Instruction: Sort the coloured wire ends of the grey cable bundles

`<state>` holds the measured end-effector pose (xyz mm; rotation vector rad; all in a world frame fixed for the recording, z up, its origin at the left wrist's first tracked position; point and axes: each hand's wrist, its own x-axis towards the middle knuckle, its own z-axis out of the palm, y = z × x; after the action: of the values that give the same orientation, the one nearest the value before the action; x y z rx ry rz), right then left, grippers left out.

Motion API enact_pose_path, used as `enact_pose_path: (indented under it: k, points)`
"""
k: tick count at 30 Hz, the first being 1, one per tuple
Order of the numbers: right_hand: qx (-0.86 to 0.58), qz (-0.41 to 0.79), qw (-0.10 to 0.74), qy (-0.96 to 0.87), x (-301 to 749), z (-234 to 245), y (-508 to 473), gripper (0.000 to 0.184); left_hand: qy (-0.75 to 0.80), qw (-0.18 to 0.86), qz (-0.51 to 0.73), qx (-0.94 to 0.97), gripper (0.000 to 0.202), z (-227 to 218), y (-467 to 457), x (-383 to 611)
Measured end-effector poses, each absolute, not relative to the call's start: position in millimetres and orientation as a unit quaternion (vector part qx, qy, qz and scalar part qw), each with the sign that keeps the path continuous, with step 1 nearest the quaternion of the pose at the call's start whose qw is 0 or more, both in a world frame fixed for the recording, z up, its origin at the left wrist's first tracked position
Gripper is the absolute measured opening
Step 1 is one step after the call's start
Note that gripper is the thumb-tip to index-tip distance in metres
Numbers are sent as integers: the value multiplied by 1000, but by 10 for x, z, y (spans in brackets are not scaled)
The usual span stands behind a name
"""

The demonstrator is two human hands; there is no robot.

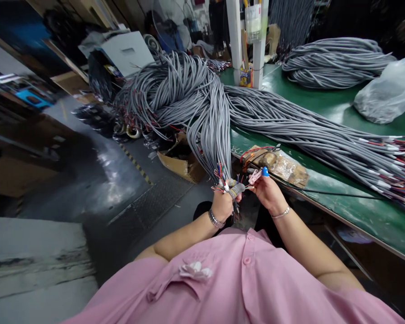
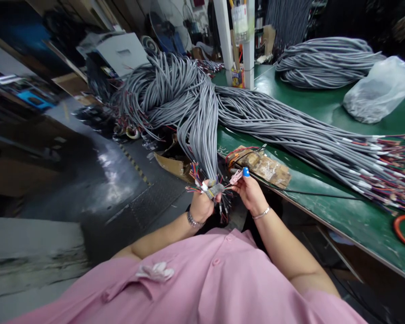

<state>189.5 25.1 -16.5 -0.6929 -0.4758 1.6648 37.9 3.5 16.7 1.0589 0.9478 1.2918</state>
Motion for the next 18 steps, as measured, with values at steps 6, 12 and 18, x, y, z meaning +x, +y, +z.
enact_pose_path:
  k: [6,12,18]
  points:
    - [-293,700,631,-159,1782,-112,255,35,432,557,524,478,32,105,56,389]
    - [-321,664,652,-176,1720,-91,282,35,449,556,484,505,30,72,77,396]
    - [-306,710,606,-184,1772,-156,206,47,444,558,487,504,30,61,58,363]
